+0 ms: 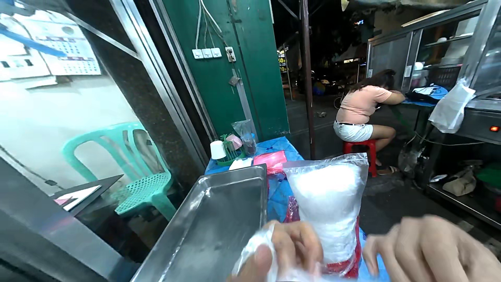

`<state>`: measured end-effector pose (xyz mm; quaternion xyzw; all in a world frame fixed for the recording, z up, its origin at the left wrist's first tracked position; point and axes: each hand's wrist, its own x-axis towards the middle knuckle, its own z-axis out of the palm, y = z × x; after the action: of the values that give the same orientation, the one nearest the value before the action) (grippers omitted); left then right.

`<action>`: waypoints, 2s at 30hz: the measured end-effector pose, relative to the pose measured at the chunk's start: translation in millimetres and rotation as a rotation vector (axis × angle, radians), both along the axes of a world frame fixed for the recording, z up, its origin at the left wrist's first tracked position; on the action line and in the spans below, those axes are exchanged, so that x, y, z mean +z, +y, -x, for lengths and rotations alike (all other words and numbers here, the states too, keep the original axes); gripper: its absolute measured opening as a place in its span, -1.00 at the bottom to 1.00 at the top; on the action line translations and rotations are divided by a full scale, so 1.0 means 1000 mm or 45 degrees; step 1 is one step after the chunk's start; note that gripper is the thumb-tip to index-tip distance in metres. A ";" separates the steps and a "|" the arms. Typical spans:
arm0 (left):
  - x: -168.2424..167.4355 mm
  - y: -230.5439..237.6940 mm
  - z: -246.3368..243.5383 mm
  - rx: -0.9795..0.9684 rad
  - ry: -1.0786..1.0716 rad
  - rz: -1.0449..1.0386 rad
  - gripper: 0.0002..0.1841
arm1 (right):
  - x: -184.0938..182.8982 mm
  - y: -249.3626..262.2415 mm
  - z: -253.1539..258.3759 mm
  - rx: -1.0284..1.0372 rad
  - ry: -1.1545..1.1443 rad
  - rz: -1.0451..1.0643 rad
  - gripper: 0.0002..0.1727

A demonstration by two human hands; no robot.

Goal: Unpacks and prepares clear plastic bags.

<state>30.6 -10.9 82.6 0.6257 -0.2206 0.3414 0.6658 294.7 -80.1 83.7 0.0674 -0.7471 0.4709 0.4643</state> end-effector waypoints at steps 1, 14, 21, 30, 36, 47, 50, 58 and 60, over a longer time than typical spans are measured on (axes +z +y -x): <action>0.008 0.005 0.002 0.078 0.030 -0.001 -0.52 | 0.009 0.008 -0.006 -0.085 -0.003 0.024 -0.82; 0.008 0.043 -0.018 0.905 0.493 0.726 -0.66 | 0.056 0.086 -0.014 -1.117 -0.946 0.891 -0.83; 0.009 0.051 0.003 1.041 0.767 0.296 -0.84 | 0.076 0.083 -0.013 -1.159 -1.114 0.653 -0.84; -0.022 0.080 -0.008 0.843 0.545 0.591 -0.65 | 0.052 0.087 -0.008 -1.104 -0.922 0.941 -0.84; -0.075 0.078 0.010 0.804 0.465 0.534 -0.66 | 0.030 0.081 -0.014 -0.978 -0.859 1.156 -0.86; -0.066 0.038 0.003 0.851 0.709 0.600 -0.65 | -0.017 0.053 0.002 -1.063 -0.193 1.320 -0.79; -0.078 0.024 0.007 0.836 0.642 0.703 -0.61 | -0.032 0.030 0.020 -1.066 0.481 1.396 -0.81; -0.057 -0.014 -0.002 0.522 0.283 0.908 -0.51 | -0.039 0.010 0.085 -0.997 1.285 1.256 -0.73; -0.079 0.006 0.005 0.417 0.278 0.720 -0.52 | -0.050 0.022 0.081 -0.924 1.353 1.215 -0.76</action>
<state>25.8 -5.1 3.5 0.4764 0.0588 0.4225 0.7688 213.6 -57.9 33.7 -0.1704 -0.1195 0.4642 0.8609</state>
